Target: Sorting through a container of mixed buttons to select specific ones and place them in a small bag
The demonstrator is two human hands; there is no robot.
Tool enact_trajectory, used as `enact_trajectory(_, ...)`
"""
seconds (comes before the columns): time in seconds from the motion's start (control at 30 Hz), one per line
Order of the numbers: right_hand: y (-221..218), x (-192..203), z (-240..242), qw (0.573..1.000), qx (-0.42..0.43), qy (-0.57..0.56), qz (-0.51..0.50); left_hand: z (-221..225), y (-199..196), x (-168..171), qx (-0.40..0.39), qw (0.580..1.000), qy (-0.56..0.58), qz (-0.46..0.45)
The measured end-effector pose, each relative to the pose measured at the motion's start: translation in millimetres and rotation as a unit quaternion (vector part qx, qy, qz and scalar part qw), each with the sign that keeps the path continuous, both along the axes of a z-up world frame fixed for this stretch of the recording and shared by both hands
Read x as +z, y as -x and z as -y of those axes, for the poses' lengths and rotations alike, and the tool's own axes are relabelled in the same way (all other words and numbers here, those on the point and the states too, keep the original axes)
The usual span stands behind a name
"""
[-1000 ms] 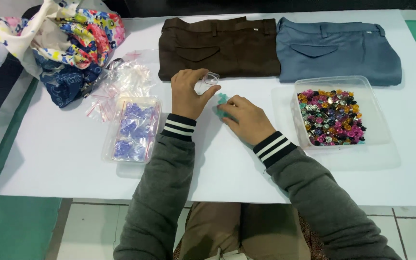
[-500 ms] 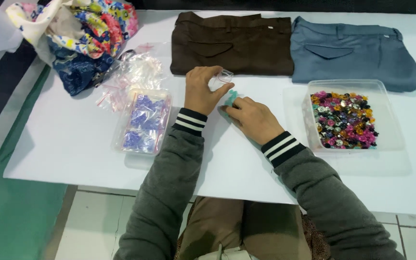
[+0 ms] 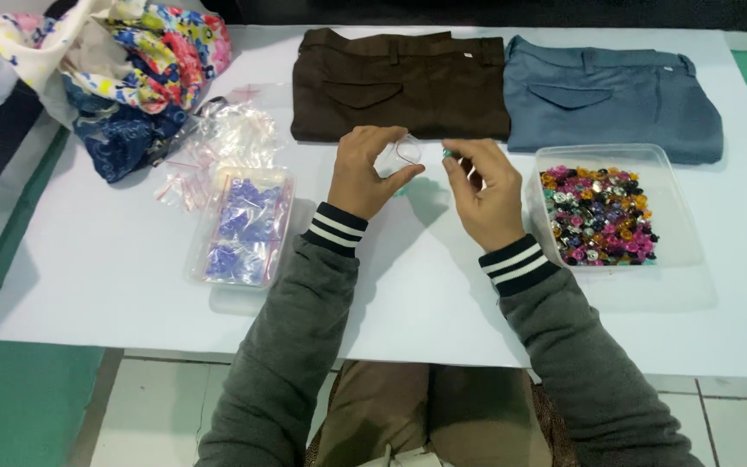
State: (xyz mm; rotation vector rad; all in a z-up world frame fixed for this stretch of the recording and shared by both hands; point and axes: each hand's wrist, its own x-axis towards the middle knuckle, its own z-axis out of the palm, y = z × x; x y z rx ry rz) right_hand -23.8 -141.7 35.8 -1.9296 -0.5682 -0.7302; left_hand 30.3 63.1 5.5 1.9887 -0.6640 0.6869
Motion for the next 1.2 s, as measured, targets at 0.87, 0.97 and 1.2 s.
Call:
enact_trajectory(0.87,-10,-23,-33,0.932,0.014,0.352,-0.083,-7,-9,-8,0.121,0.992,0.042,0.017)
enact_trajectory(0.97,-12,-30,-33,0.918,0.018,0.384,-0.098,-7,-8,-9,0.120,0.992,0.040,0.020)
enact_trajectory(1.2,-16,-35,-31,0.929,0.042,0.355,-0.097,-8,-8,-9,0.106,0.994,0.028,0.009)
